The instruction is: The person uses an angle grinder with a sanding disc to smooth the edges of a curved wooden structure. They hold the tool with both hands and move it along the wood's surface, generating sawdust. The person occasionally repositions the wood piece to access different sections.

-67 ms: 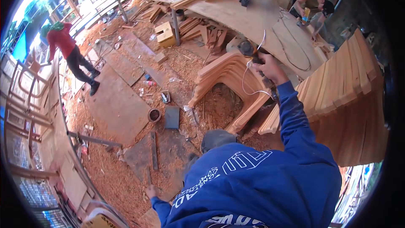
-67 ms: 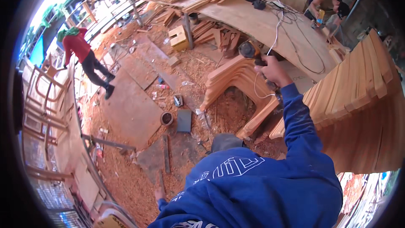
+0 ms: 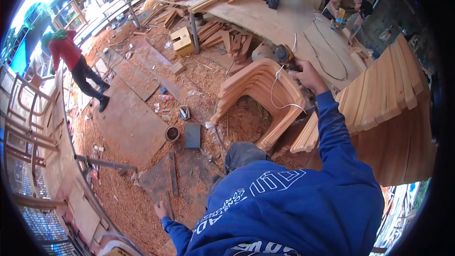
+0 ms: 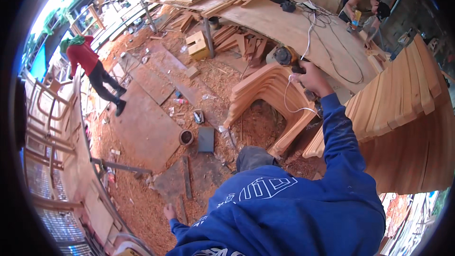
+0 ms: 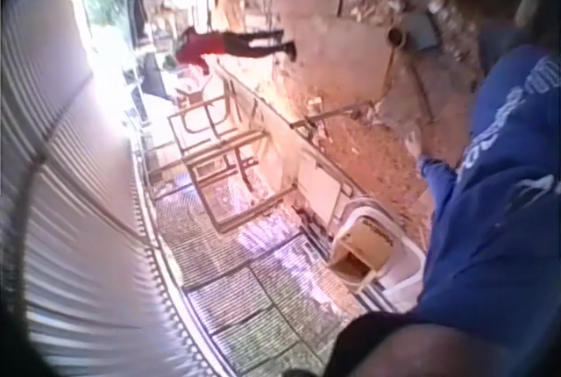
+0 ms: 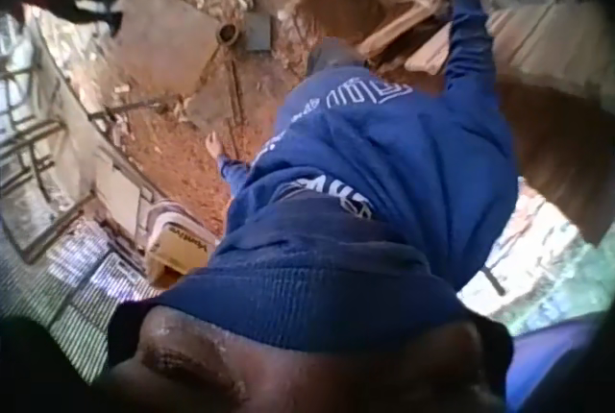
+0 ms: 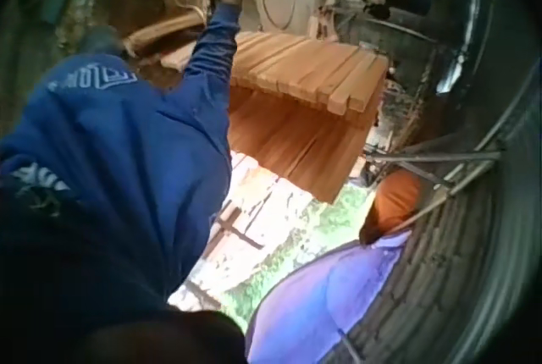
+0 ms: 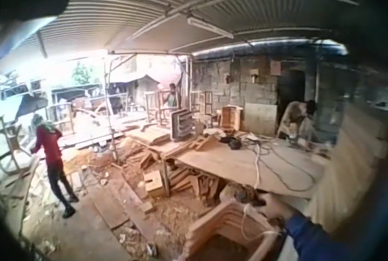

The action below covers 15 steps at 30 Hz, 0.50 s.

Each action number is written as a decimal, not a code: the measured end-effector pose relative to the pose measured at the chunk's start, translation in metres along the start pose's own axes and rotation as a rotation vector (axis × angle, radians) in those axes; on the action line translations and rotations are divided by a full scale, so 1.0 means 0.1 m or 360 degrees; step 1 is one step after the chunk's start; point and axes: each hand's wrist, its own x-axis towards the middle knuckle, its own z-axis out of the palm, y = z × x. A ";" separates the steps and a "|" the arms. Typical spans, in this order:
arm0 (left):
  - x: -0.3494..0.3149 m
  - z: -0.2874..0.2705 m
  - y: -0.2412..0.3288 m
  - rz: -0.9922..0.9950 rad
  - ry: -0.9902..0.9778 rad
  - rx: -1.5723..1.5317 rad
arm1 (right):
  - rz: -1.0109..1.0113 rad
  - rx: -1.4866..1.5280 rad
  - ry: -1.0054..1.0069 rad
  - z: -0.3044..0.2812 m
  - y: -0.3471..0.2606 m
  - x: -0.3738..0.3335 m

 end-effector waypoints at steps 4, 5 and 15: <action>0.57 0.52 1.16 0.0222 -0.0013 -0.0112 | -0.0087 -0.0471 0.0219 -0.27 0.21 0.39; 0.63 0.61 1.29 0.0271 0.0008 -0.0100 | -0.0147 -0.0522 0.0245 -0.28 0.25 0.54; -0.45 2.70 1.34 -0.0171 -0.0303 0.0682 | 0.0259 -0.0017 0.0180 -0.24 2.61 3.29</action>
